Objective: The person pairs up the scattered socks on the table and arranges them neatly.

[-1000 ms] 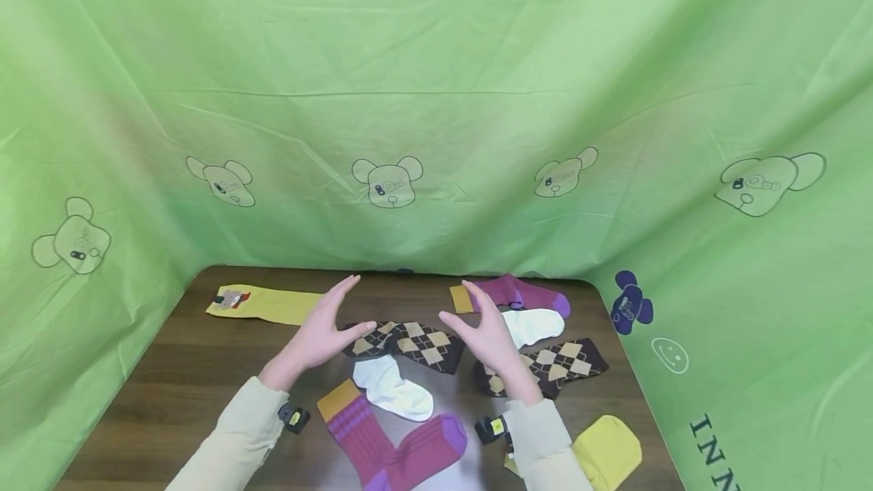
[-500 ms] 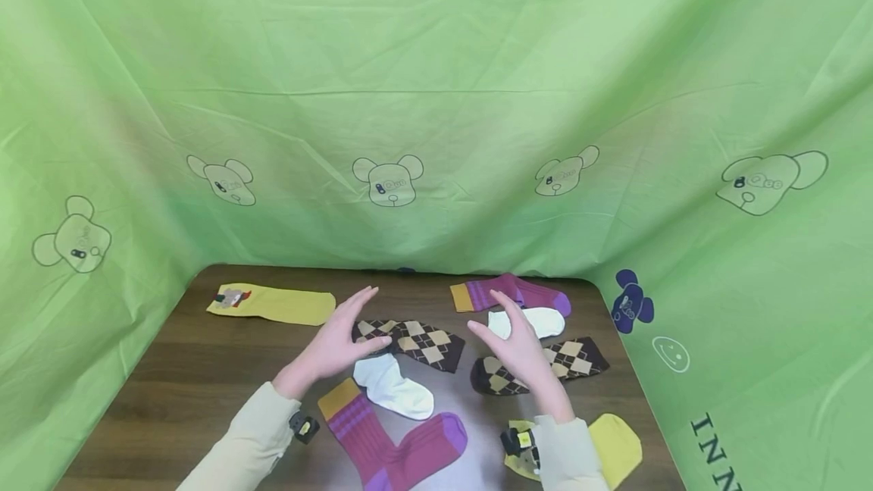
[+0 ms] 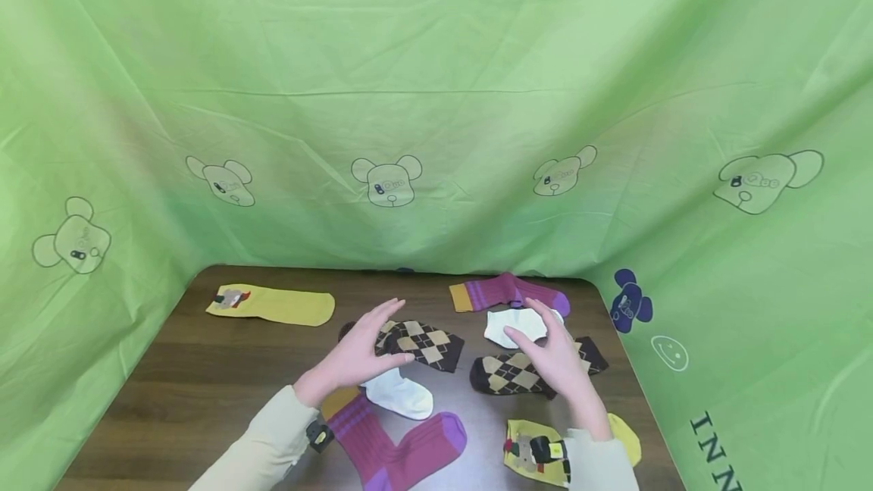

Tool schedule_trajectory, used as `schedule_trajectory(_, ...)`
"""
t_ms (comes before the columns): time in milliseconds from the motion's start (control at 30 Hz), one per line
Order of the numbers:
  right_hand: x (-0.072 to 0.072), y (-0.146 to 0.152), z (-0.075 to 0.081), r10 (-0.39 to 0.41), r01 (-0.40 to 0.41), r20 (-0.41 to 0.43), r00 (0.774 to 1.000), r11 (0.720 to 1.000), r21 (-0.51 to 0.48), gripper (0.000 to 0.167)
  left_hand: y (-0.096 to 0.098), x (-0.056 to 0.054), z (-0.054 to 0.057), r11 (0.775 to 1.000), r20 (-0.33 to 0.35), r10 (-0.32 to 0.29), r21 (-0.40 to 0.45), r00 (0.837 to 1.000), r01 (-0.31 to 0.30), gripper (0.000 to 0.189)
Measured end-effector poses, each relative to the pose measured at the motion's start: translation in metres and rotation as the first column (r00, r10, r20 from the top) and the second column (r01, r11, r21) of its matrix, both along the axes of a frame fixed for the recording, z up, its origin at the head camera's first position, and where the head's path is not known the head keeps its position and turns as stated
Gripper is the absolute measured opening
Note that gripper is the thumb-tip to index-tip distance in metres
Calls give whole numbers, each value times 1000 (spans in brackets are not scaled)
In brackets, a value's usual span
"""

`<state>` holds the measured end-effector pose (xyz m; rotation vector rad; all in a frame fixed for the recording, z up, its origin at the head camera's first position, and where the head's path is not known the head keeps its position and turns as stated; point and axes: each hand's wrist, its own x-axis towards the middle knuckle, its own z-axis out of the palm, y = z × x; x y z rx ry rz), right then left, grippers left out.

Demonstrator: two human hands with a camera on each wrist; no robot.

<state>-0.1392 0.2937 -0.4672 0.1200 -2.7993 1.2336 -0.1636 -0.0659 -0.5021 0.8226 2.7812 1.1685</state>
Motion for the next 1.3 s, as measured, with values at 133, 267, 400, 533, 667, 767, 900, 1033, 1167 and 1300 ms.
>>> schedule_trajectory(133, 5, 12, 5, -9, 9, 7, 1000, 1000, 6, 74, 9, 2, 1, 1000, -5, -20, -10, 1000, 20, 94)
schedule_trajectory(267, 9, 24, 7, -31, 31, 18, 999, 999, 25, 75, 18, 4, 1, 998, 5, -46, -31, 999, 46, 95)
schedule_trajectory(400, 14, 36, 8, -55, 53, 46, 997, 998, 45, 78, 27, 6, 0, 995, 2, -78, -54, 997, 78, 95)
schedule_trajectory(533, 18, 45, 9, -59, 57, 65, 996, 998, 34, 80, 37, 10, -4, 991, -6, -113, -70, 994, 112, 95)
schedule_trajectory(667, 22, 55, 8, -62, 60, 85, 994, 998, 23, 80, 47, 15, -10, 984, -15, -151, -101, 988, 149, 94)
schedule_trajectory(767, 27, 64, 7, -79, 78, 124, 989, 997, 6, 82, 56, 20, -15, 975, -26, -187, -131, 982, 182, 94)
schedule_trajectory(900, 33, 76, 4, -111, 117, 185, 976, 993, -25, 85, 69, 27, -18, 960, -22, -232, -165, 972, 226, 94)
schedule_trajectory(1033, 38, 85, -1, -125, 139, 205, 971, 989, -53, 84, 82, 35, -21, 944, -32, -268, -208, 963, 256, 92)
schedule_trajectory(1167, 42, 94, -6, -122, 133, 210, 970, 990, -43, 81, 94, 42, -24, 926, -40, -308, -241, 951, 290, 90)
schedule_trajectory(1300, 46, 105, -11, -127, 126, 203, 971, 992, 20, 77, 106, 48, -26, 897, -65, -360, -297, 931, 326, 84)
